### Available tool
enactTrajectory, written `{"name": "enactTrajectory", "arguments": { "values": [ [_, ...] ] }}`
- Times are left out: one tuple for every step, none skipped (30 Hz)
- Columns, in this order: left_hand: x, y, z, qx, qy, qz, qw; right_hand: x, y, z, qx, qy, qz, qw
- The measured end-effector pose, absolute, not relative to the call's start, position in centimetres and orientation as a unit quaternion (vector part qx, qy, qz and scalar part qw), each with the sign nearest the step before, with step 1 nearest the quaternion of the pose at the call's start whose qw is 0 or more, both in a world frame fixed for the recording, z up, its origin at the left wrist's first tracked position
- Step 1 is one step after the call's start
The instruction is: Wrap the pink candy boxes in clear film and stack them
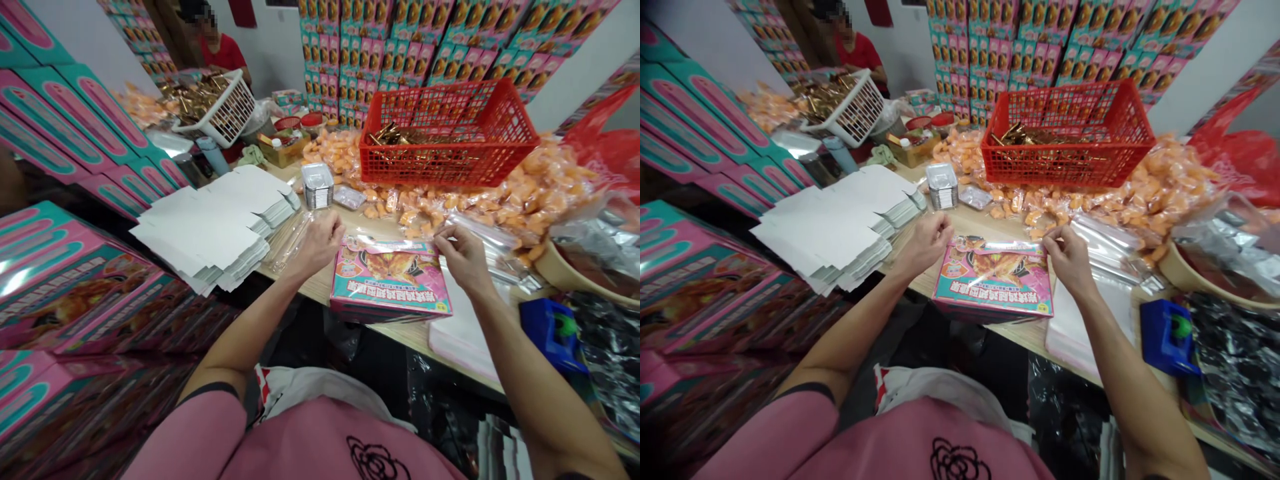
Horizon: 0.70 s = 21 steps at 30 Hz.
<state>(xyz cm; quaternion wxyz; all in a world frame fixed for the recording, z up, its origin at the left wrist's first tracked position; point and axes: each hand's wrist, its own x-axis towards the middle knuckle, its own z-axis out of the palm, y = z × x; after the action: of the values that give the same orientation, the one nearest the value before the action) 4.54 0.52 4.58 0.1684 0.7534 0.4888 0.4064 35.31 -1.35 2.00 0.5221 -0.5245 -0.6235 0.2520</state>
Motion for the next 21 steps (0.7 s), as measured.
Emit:
{"name": "enactTrajectory", "arguments": {
  "values": [
    [4.6,0.5,4.6,0.756,0.490,0.402,0.166,35.3,-1.3,2.0,-0.524,-0.624,0.251,0.523],
    [4.6,0.6,4.7,0.756,0.491,0.400,0.165,35.3,-1.3,1.9,-0.525,-0.624,0.250,0.522],
    [4.6,0.6,4.6,0.757,0.491,0.398,0.164,35.3,-1.3,1.9,-0.529,-0.622,0.251,0.520],
    [4.6,0.6,4.6,0.758,0.491,0.397,0.164,35.3,-1.3,1.8,-0.533,-0.621,0.251,0.517],
    [4.6,0.7,4.5,0.758,0.491,0.398,0.162,35.3,-1.3,1.8,-0.537,-0.620,0.251,0.514],
    [4.6,0.7,4.4,0.759,0.490,0.398,0.161,35.4,-1.3,1.7,-0.540,-0.619,0.251,0.512],
    [4.6,0.8,4.3,0.760,0.488,0.400,0.158,35.4,-1.3,1.7,-0.542,-0.619,0.250,0.511],
    [4.6,0.8,4.2,0.761,0.484,0.403,0.156,35.4,-1.3,1.6,-0.543,-0.619,0.249,0.510],
    [4.6,0.9,4.1,0.762,0.481,0.406,0.153,35.4,-1.4,1.5,-0.544,-0.620,0.247,0.509],
    [4.6,1.0,3.9,0.763,0.477,0.409,0.151,35.4,-1.4,1.5,-0.544,-0.621,0.246,0.508],
    [4.6,1.1,3.8,0.764,0.473,0.412,0.149,35.4,-1.4,1.4,-0.544,-0.623,0.244,0.506],
    [4.6,1.1,3.8,0.764,0.472,0.414,0.146,35.4,-1.5,1.3,-0.545,-0.626,0.240,0.504],
    [4.6,1.1,3.8,0.763,0.473,0.416,0.144,35.4,-1.5,1.3,-0.547,-0.628,0.235,0.502],
    [4.7,1.2,3.8,0.761,0.477,0.416,0.143,35.4,-1.5,1.2,-0.549,-0.629,0.229,0.500],
    [4.7,1.2,3.8,0.758,0.481,0.416,0.143,35.3,-1.5,1.2,-0.553,-0.629,0.225,0.498],
    [4.8,1.2,3.8,0.755,0.486,0.416,0.143,35.2,-1.5,1.2,-0.558,-0.626,0.224,0.496],
    [4.9,1.2,3.9,0.751,0.491,0.417,0.146,35.2,-1.5,1.2,-0.564,-0.622,0.226,0.495],
    [4.9,1.2,3.8,0.746,0.496,0.419,0.150,35.1,-1.5,1.2,-0.569,-0.616,0.229,0.495],
    [5.0,1.3,3.8,0.739,0.501,0.422,0.158,35.1,-1.5,1.2,-0.573,-0.610,0.234,0.495],
    [5.0,1.3,3.6,0.729,0.507,0.428,0.166,35.0,-1.5,1.2,-0.576,-0.605,0.238,0.496],
    [5.1,1.4,3.5,0.716,0.515,0.437,0.175,34.9,-1.5,1.2,-0.575,-0.601,0.240,0.501]
  ]
}}
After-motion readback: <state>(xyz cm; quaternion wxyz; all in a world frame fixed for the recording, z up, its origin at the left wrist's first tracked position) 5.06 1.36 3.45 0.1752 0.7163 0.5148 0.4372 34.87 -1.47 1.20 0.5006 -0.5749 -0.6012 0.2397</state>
